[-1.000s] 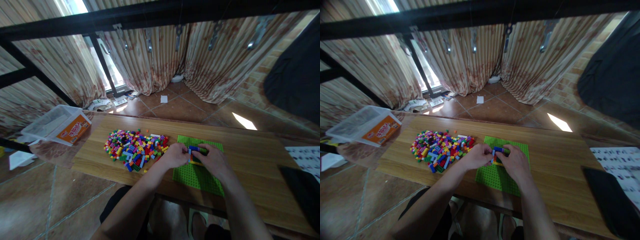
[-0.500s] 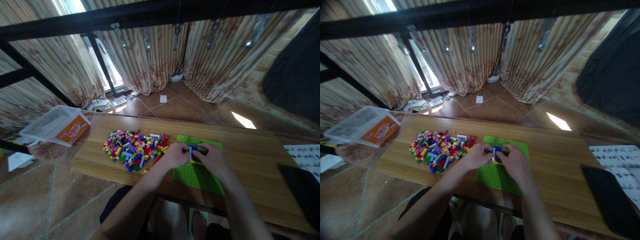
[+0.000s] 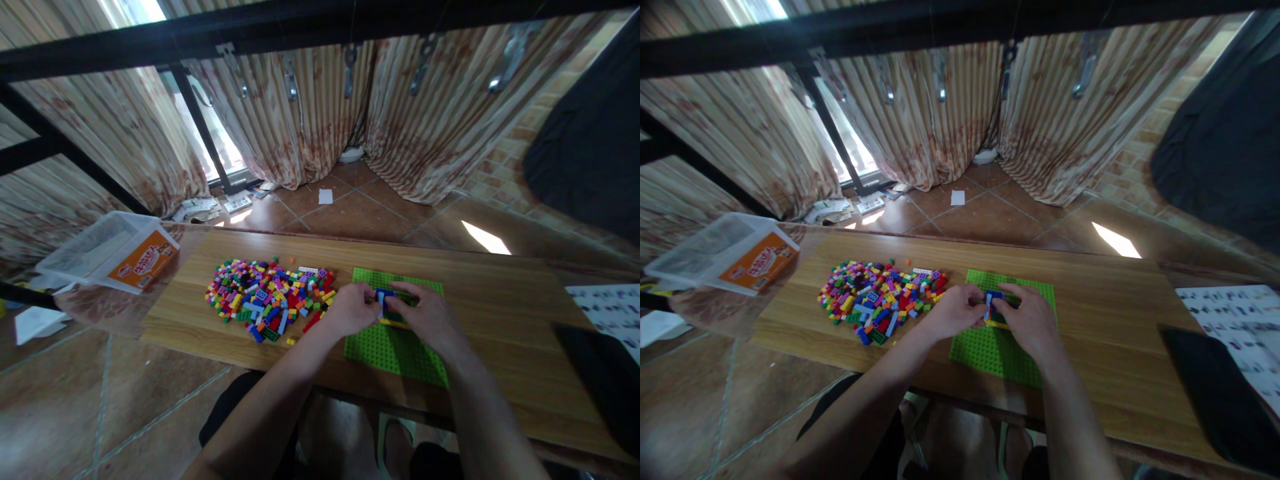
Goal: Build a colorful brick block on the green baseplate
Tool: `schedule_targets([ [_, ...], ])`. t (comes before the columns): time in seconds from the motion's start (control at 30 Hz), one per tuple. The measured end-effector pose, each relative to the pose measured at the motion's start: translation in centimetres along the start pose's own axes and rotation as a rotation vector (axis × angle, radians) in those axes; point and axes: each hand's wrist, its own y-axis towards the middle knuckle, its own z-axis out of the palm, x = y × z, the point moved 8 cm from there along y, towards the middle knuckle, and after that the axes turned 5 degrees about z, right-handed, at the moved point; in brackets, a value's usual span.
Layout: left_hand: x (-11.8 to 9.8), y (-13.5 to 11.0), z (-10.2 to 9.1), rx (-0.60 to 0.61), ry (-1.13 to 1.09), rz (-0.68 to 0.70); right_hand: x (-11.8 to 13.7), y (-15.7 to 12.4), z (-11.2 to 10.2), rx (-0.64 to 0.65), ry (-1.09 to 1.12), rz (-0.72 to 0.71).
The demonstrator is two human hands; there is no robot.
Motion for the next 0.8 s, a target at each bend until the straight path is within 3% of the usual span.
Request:
schedule_targets([
  [0.13,0.0,0.0,0.1,0.011,-0.006,0.007,0.8,0.0,0.1,0.012,0.159,-0.088],
  [0.57,-0.3,-0.6,0.3,0.047,-0.071,0.012,1.3,-0.1,0.5,0.032,0.241,-0.094],
  [0.8,-1.8,-1.1,-0.7,-0.179,0.188,0.084,1.4,0.0,0.6,0.048,0.228,-0.062],
])
